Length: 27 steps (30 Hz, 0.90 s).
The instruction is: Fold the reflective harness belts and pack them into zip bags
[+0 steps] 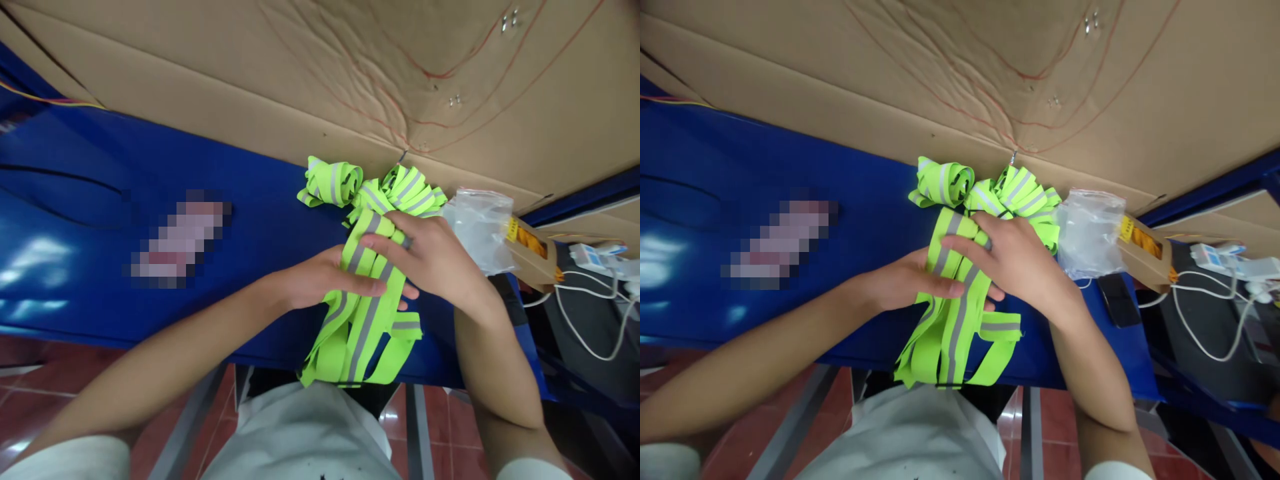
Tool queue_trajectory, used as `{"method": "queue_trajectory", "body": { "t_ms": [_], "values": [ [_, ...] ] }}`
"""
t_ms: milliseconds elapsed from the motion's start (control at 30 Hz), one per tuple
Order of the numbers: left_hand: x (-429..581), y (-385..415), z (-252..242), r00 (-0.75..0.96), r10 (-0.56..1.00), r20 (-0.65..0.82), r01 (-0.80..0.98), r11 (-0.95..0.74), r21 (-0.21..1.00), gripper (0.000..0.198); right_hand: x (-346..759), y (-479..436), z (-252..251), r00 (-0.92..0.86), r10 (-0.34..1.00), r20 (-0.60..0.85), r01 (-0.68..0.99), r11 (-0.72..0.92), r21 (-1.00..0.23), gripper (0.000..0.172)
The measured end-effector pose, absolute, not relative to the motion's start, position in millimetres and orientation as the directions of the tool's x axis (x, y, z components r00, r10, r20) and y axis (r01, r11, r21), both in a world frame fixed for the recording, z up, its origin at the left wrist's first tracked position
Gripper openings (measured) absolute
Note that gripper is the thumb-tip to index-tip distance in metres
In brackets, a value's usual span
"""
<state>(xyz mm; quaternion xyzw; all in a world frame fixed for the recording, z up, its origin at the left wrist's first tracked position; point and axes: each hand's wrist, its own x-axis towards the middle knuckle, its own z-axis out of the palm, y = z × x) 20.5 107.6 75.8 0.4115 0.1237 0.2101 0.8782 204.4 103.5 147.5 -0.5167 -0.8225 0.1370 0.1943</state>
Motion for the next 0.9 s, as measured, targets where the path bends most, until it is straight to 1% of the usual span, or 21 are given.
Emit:
{"method": "queue_trajectory", "body": {
  "t_ms": [67, 100, 133, 200, 267, 300, 367, 433, 500, 567, 600, 667, 700, 767, 833, 900],
  "values": [
    [21.9, 105.3, 74.5, 0.920, 0.387, -0.052, -0.233, 0.651, 0.723, 0.032, 204.8, 104.6, 148.0, -0.311, 0.923, 0.225, 0.791, 0.383, -0.477, 0.052],
    [22.5, 104.3, 73.4, 0.925, 0.374, -0.060, -0.223, 0.666, 0.712, 0.031, 205.2, 104.6, 148.8, -0.283, 0.932, 0.228, 0.777, 0.362, -0.515, 0.053],
    [22.9, 103.5, 72.3, 0.929, 0.365, -0.066, -0.215, 0.674, 0.706, 0.032, 206.0, 104.5, 150.0, -0.258, 0.939, 0.226, 0.756, 0.342, -0.558, 0.050],
    [23.2, 102.3, 70.6, 0.938, 0.339, -0.075, -0.190, 0.682, 0.706, 0.036, 208.3, 104.5, 152.9, -0.194, 0.950, 0.246, 0.702, 0.309, -0.642, 0.038],
    [22.9, 101.3, 70.7, 0.945, 0.318, -0.080, -0.168, 0.679, 0.715, 0.034, 211.7, 105.6, 155.3, -0.118, 0.960, 0.253, 0.603, 0.271, -0.750, 0.031],
    [22.6, 100.8, 71.5, 0.947, 0.311, -0.075, -0.165, 0.675, 0.719, 0.033, 213.5, 106.6, 156.1, -0.094, 0.972, 0.213, 0.536, 0.230, -0.812, 0.031],
    [21.5, 100.0, 74.3, 0.953, 0.299, -0.055, -0.164, 0.658, 0.735, 0.029, 216.9, 109.5, 156.3, -0.114, 0.991, 0.065, 0.420, 0.108, -0.901, 0.033],
    [19.4, 100.0, 78.1, 0.951, 0.309, -0.034, -0.176, 0.626, 0.760, 0.028, 220.0, 112.5, 155.4, -0.186, 0.982, -0.029, 0.408, 0.050, -0.912, 0.036],
    [16.3, 101.5, 82.1, 0.932, 0.362, -0.026, -0.205, 0.585, 0.785, 0.030, 222.4, 114.6, 153.9, -0.297, 0.952, -0.070, 0.477, 0.084, -0.875, 0.034],
    [12.6, 104.2, 86.2, 0.910, 0.413, -0.028, -0.225, 0.549, 0.805, 0.032, 223.3, 115.3, 152.1, -0.412, 0.897, -0.164, 0.509, 0.077, -0.857, 0.037],
    [11.0, 105.6, 88.1, 0.905, 0.424, -0.026, -0.229, 0.538, 0.811, 0.032, 222.6, 115.1, 150.9, -0.448, 0.864, -0.229, 0.491, 0.023, -0.871, 0.042],
    [8.5, 108.1, 91.5, 0.903, 0.429, -0.011, -0.238, 0.522, 0.819, 0.031, 218.9, 114.4, 147.2, -0.477, 0.818, -0.321, 0.388, -0.131, -0.912, 0.049],
    [7.9, 108.9, 92.7, 0.898, 0.440, 0.000, -0.252, 0.514, 0.820, 0.030, 216.3, 114.2, 144.5, -0.485, 0.805, -0.341, 0.325, -0.196, -0.925, 0.051],
    [7.7, 109.9, 93.9, 0.871, 0.492, 0.015, -0.290, 0.489, 0.822, 0.026, 212.0, 114.5, 137.5, -0.503, 0.789, -0.352, 0.238, -0.265, -0.934, 0.057],
    [8.0, 110.5, 93.9, 0.837, 0.547, 0.027, -0.332, 0.469, 0.818, 0.025, 213.0, 116.3, 129.2, -0.539, 0.767, -0.349, 0.225, -0.268, -0.937, 0.065],
    [7.8, 111.3, 93.7, 0.826, 0.562, 0.035, -0.351, 0.466, 0.812, 0.024, 221.4, 119.3, 121.5, -0.596, 0.742, -0.305, 0.219, -0.215, -0.952, 0.078]
  ]
}}
